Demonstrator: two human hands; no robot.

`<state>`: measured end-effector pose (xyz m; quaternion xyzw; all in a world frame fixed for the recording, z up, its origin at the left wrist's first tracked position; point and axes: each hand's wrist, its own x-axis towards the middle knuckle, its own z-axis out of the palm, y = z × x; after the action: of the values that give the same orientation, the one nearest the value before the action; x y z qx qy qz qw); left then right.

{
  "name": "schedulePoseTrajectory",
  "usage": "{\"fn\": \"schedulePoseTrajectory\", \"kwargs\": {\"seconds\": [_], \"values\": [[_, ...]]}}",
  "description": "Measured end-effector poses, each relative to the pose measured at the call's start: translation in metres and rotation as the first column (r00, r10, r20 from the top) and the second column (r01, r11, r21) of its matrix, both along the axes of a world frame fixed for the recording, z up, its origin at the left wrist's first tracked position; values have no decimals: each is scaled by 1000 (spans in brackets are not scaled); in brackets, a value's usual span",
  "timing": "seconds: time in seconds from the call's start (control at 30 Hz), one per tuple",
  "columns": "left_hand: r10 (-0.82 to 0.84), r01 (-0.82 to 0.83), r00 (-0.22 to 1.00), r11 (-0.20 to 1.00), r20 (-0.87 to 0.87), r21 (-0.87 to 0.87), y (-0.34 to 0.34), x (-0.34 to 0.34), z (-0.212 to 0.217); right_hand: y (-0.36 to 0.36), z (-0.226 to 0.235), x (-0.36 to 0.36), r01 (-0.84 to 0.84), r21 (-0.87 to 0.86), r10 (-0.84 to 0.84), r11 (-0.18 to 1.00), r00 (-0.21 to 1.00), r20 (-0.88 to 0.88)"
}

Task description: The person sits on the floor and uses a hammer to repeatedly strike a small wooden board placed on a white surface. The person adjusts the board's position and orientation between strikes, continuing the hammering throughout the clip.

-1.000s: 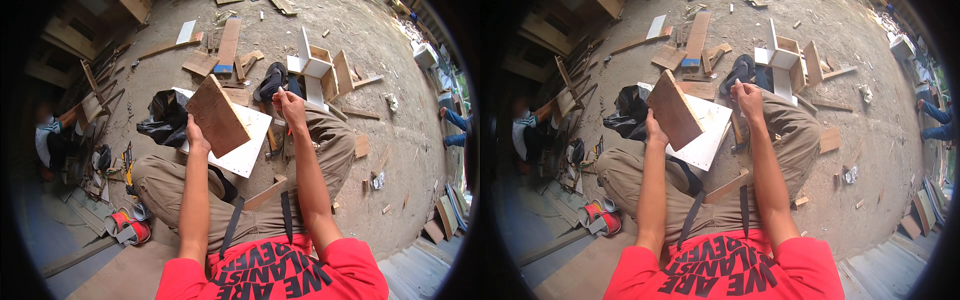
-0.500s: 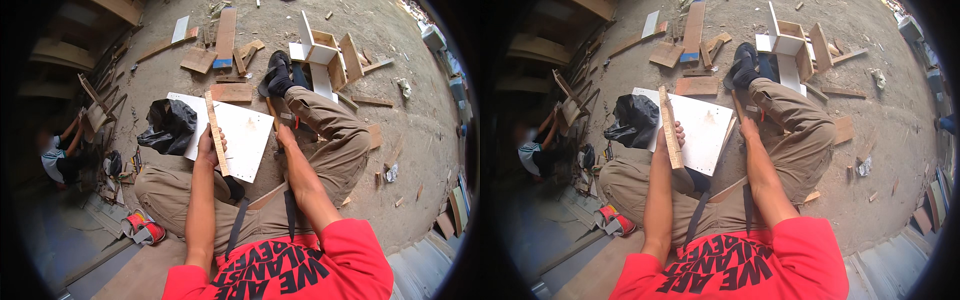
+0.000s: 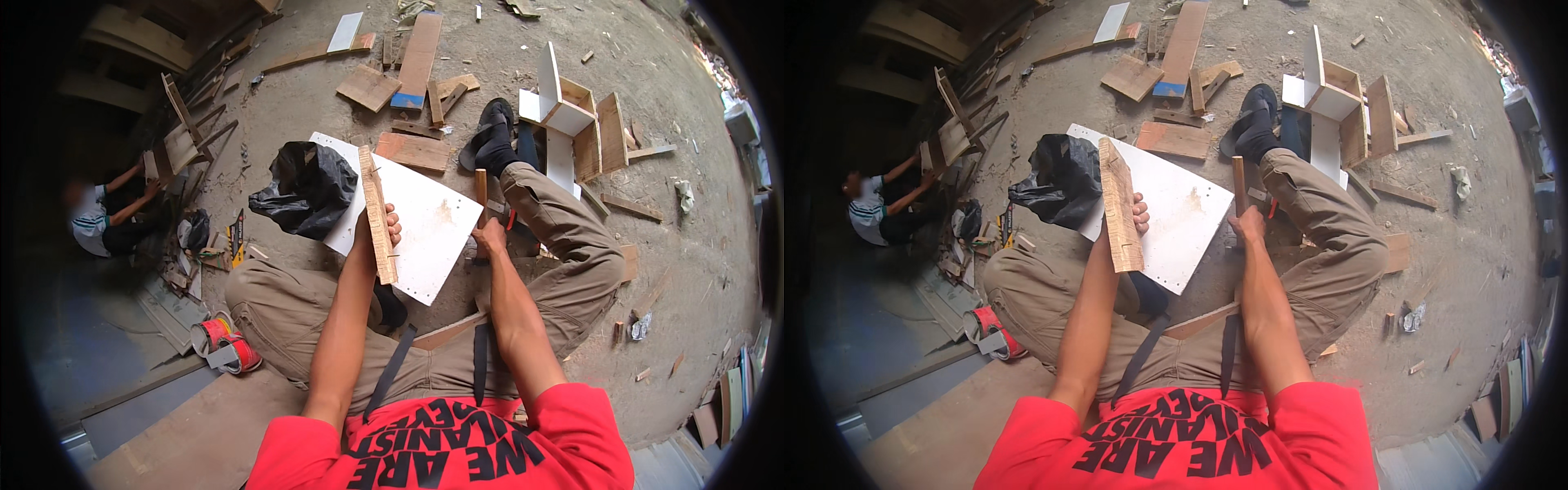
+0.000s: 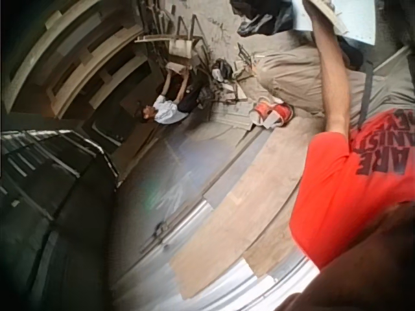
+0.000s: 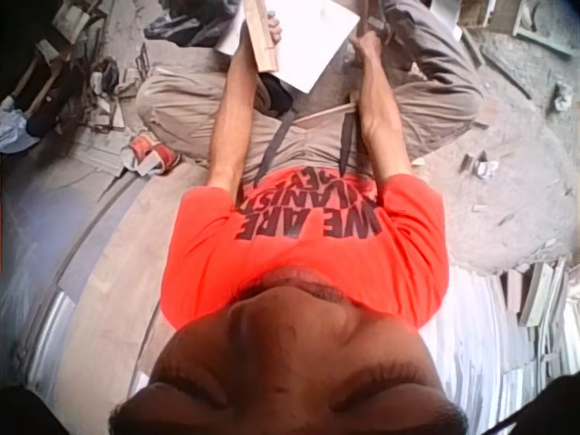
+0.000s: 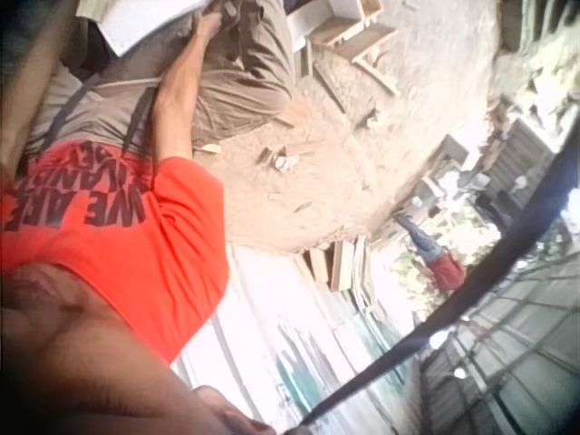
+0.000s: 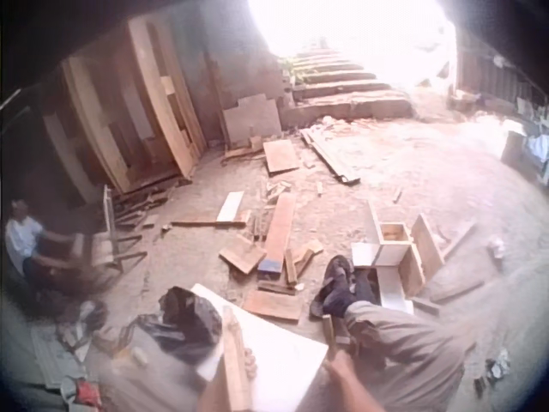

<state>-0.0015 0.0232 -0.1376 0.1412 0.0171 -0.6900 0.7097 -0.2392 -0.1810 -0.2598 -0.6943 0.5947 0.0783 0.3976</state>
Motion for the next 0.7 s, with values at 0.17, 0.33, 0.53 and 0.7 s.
{"fn": "schedulePoseTrajectory", "kwargs": {"seconds": [0.17,0.33,0.53,0.7], "values": [[182,-383,877,823,444,419,-51,-52,90,-16,32,-25,-59,-111,83,992,969,233],[301,-470,802,851,516,235,-44,-44,93,-22,112,-18,84,-501,186,861,866,464],[385,-565,573,825,723,8,-38,-44,101,-28,214,-12,102,-668,275,737,858,434],[601,-666,659,746,452,-22,-36,-28,83,-17,265,-10,207,-829,432,519,773,464]]}}
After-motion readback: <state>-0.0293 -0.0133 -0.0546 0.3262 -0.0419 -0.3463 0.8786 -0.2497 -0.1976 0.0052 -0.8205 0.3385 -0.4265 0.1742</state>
